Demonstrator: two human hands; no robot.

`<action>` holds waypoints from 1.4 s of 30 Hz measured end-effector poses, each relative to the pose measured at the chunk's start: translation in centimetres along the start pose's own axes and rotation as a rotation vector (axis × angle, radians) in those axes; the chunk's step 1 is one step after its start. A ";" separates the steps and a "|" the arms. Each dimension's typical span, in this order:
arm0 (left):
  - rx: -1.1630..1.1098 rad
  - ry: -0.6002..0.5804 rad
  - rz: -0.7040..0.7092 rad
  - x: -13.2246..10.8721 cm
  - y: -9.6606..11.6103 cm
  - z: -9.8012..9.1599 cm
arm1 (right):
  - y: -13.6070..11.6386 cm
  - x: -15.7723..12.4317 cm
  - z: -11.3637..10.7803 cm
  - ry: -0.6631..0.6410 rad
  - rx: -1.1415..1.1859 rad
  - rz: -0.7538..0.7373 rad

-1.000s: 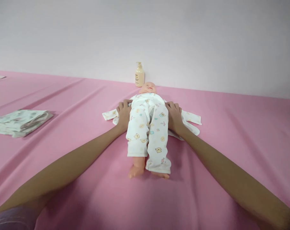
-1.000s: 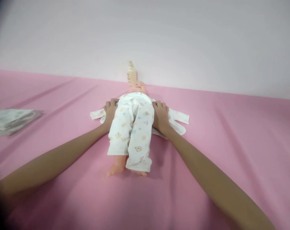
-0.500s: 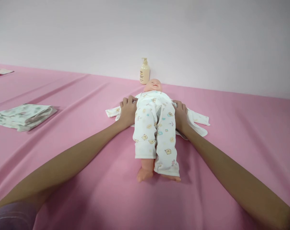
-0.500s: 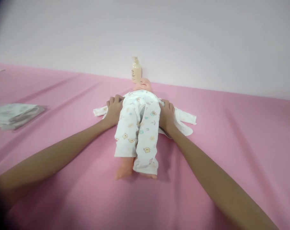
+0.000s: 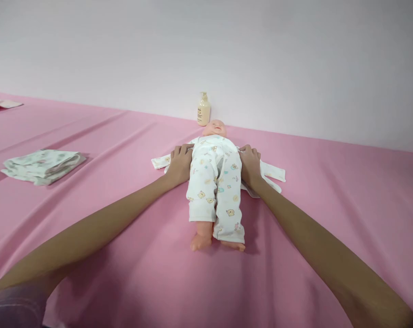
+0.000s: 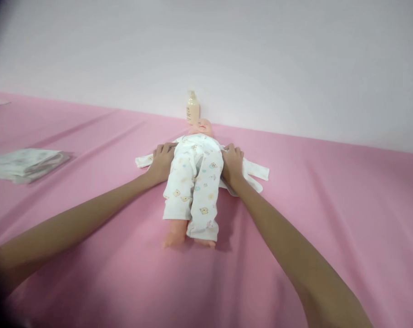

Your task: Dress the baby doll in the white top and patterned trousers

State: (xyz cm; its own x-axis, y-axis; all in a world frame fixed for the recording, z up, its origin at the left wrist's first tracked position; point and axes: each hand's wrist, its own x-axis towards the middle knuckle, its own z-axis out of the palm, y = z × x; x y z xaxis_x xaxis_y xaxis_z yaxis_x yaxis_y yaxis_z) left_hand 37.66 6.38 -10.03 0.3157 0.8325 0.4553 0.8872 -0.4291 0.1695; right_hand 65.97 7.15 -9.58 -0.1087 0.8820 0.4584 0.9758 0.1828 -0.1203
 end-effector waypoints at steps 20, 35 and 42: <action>0.212 0.050 -0.040 4.4 1.0 0.0 | 0.4 1.2 -0.4 -0.157 -0.103 0.080; 0.199 0.042 -0.063 4.8 0.7 2.1 | -0.2 0.8 0.6 -0.033 -0.073 0.081; 0.173 0.009 0.018 4.6 0.0 1.9 | 0.4 0.5 1.3 0.025 -0.091 0.032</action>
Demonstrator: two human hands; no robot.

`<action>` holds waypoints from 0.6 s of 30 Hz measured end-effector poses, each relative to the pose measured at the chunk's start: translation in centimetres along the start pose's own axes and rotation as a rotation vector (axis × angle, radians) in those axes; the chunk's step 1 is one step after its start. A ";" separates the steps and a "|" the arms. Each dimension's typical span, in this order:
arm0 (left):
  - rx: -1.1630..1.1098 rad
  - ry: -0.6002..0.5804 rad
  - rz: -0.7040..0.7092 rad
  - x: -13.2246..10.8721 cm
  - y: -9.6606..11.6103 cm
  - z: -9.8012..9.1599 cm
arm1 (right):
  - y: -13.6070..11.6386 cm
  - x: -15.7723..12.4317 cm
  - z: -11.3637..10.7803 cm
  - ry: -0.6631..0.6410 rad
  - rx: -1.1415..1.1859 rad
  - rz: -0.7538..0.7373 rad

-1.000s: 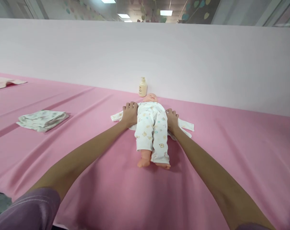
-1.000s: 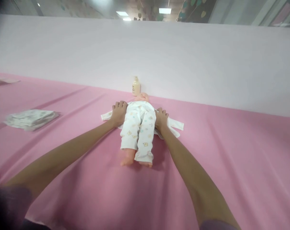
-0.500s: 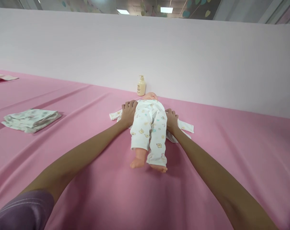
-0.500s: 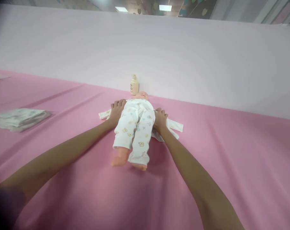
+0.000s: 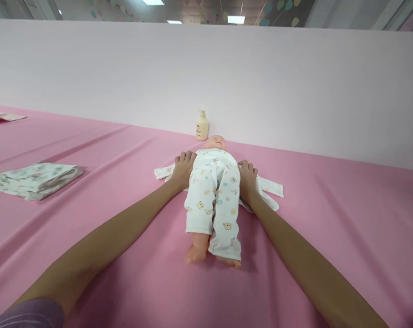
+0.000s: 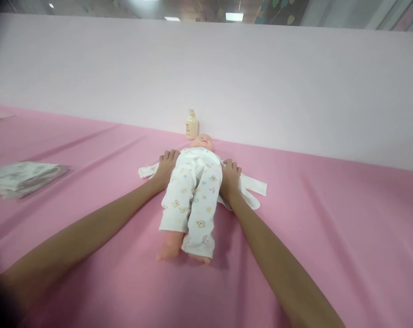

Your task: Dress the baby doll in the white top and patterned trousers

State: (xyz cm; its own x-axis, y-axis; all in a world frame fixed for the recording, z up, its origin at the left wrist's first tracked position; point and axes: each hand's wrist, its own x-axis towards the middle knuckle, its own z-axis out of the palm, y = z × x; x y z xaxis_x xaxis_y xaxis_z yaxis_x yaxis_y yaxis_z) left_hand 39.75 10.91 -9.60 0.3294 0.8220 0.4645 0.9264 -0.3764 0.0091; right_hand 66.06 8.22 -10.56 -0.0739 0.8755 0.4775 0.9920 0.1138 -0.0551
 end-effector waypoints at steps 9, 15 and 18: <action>-0.018 -0.033 0.029 -0.3 -0.6 -0.4 | 0.4 0.0 0.2 -0.002 -0.017 -0.059; -0.012 -0.023 -0.003 -0.3 -0.2 -0.5 | 0.2 0.0 -0.1 -0.030 -0.031 -0.056; -0.015 -0.012 -0.032 -0.3 0.1 -0.4 | 0.1 0.0 -0.1 -0.043 -0.039 -0.049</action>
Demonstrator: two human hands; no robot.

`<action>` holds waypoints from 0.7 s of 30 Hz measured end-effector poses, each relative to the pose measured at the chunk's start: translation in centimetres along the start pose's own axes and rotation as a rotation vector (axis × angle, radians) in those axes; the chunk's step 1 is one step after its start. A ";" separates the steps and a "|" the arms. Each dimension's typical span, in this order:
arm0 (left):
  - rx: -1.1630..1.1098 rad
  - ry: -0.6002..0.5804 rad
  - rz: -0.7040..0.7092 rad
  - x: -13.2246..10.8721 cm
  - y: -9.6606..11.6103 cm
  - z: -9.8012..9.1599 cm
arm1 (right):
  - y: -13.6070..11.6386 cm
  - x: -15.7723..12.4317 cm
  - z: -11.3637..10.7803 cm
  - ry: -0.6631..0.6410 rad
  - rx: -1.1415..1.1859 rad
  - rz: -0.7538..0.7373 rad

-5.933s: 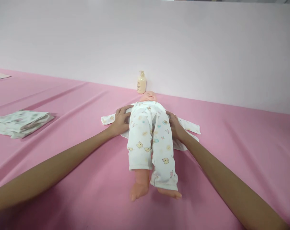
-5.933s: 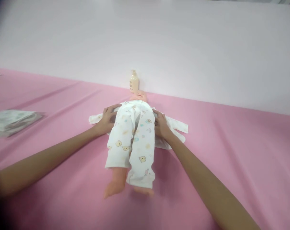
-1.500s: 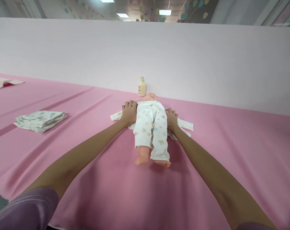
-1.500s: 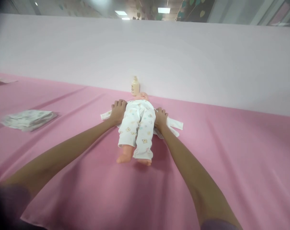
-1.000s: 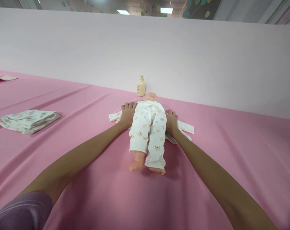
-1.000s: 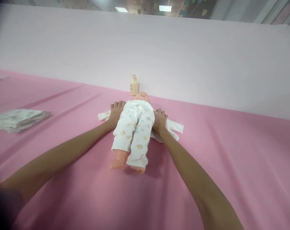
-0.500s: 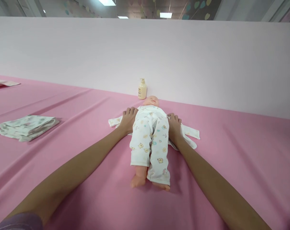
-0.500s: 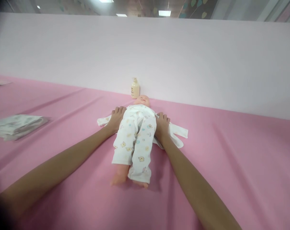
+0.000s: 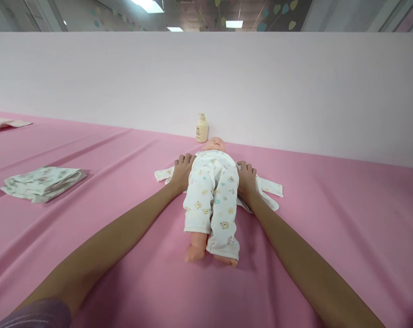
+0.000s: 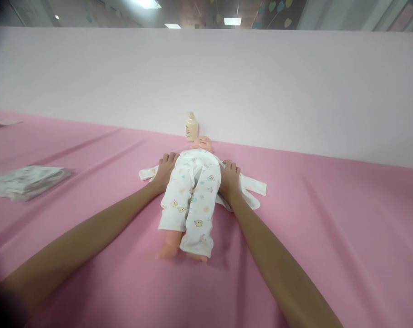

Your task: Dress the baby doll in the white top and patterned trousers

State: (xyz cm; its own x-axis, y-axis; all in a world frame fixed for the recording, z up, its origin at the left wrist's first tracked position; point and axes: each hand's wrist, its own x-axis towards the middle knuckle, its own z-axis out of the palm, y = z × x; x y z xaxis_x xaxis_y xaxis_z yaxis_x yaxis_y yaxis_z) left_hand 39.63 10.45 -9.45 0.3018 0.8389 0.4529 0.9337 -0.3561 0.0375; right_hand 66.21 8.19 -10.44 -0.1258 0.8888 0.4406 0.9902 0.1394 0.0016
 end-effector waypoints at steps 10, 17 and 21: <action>0.001 0.037 -0.083 0.2 0.6 0.5 | 0.0 0.0 0.1 0.006 0.027 0.006; -0.014 0.022 -0.092 0.3 0.4 0.1 | -0.2 -0.1 -0.3 0.014 0.049 0.032; 0.010 0.004 -0.103 0.5 0.1 0.2 | 0.1 -0.2 -0.3 0.036 0.046 0.018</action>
State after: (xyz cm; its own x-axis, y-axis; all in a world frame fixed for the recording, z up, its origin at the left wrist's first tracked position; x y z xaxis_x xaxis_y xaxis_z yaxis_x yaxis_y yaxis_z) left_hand 39.89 10.90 -9.36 0.2031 0.8691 0.4510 0.9617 -0.2637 0.0751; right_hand 66.34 7.92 -10.22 -0.1048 0.8754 0.4720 0.9885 0.1438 -0.0472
